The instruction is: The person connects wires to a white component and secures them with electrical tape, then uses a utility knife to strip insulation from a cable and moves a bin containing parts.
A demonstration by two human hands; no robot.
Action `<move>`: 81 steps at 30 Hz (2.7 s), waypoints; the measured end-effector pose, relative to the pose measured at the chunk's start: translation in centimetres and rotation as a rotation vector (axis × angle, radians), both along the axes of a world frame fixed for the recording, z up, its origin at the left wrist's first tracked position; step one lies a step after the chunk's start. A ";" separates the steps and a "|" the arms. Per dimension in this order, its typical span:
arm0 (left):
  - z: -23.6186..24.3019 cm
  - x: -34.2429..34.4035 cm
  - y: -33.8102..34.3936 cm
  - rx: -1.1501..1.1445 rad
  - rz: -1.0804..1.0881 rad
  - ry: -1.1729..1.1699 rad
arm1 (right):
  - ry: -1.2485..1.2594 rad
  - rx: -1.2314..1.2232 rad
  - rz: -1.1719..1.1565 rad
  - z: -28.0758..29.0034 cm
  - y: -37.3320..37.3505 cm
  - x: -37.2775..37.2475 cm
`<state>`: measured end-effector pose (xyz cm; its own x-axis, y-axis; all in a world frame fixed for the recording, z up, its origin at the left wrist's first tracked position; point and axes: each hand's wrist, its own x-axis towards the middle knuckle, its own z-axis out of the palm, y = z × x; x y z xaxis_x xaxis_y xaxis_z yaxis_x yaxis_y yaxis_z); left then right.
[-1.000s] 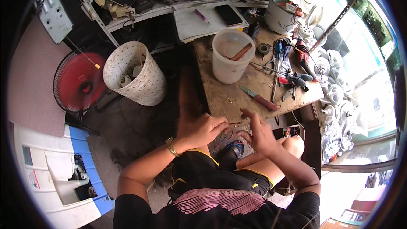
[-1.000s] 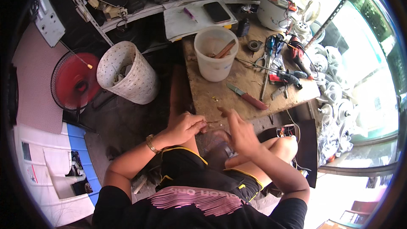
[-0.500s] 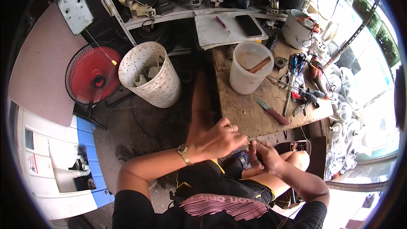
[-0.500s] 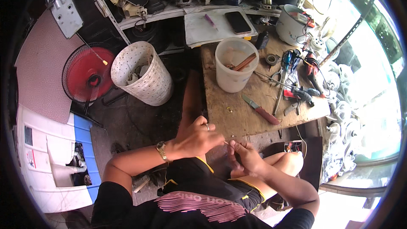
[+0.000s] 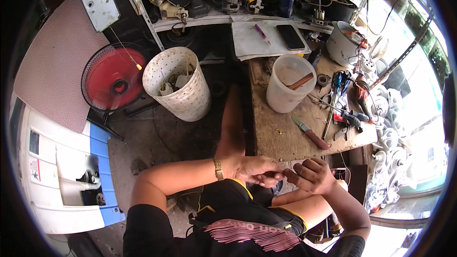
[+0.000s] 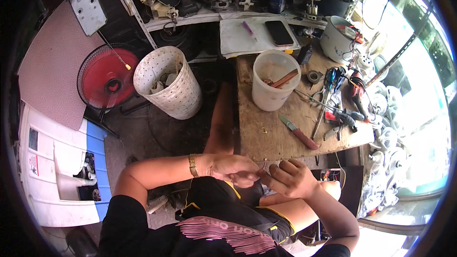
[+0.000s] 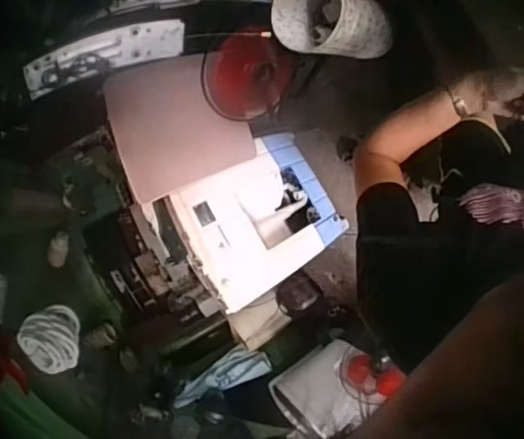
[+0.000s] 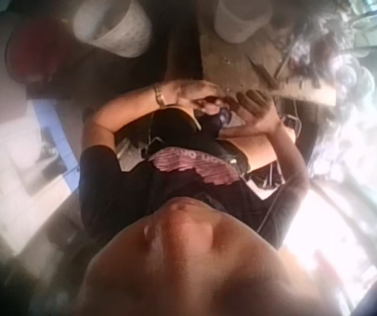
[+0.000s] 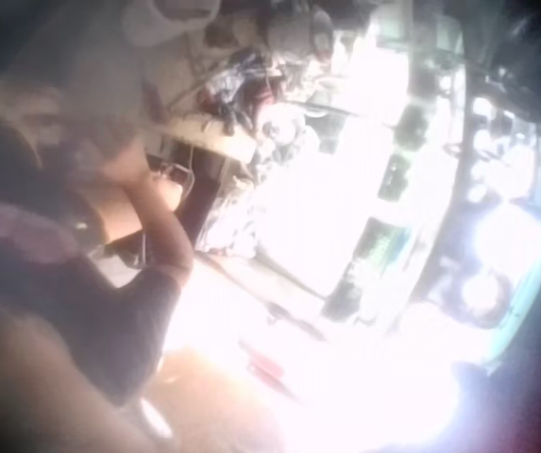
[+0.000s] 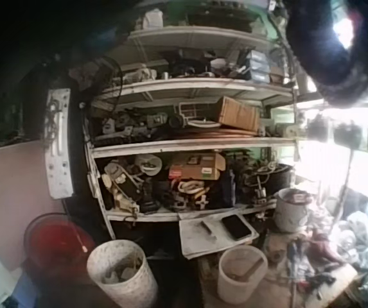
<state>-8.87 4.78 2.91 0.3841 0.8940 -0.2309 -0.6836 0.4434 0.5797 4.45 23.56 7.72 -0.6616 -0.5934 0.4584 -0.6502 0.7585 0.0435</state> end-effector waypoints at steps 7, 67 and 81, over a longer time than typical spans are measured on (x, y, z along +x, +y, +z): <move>1.7 0.4 -0.9 0.099 -0.032 -0.143 | -0.125 -0.114 -0.026 0.1 0.6 -0.4; -14.9 -4.2 -14.7 -0.294 0.378 2.344 | -0.509 -1.140 -0.669 -19.9 -11.5 -19.0; -23.2 -24.9 -5.2 -0.579 1.737 0.791 | -0.624 -0.810 -0.713 -19.0 -13.2 -20.1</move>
<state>-33.80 -0.37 -20.26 -0.9683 -0.1002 -0.2287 -0.2214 -0.0795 0.9719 -15.67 10.36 -11.25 -0.9558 0.2934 0.0161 0.1759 0.6151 -0.7685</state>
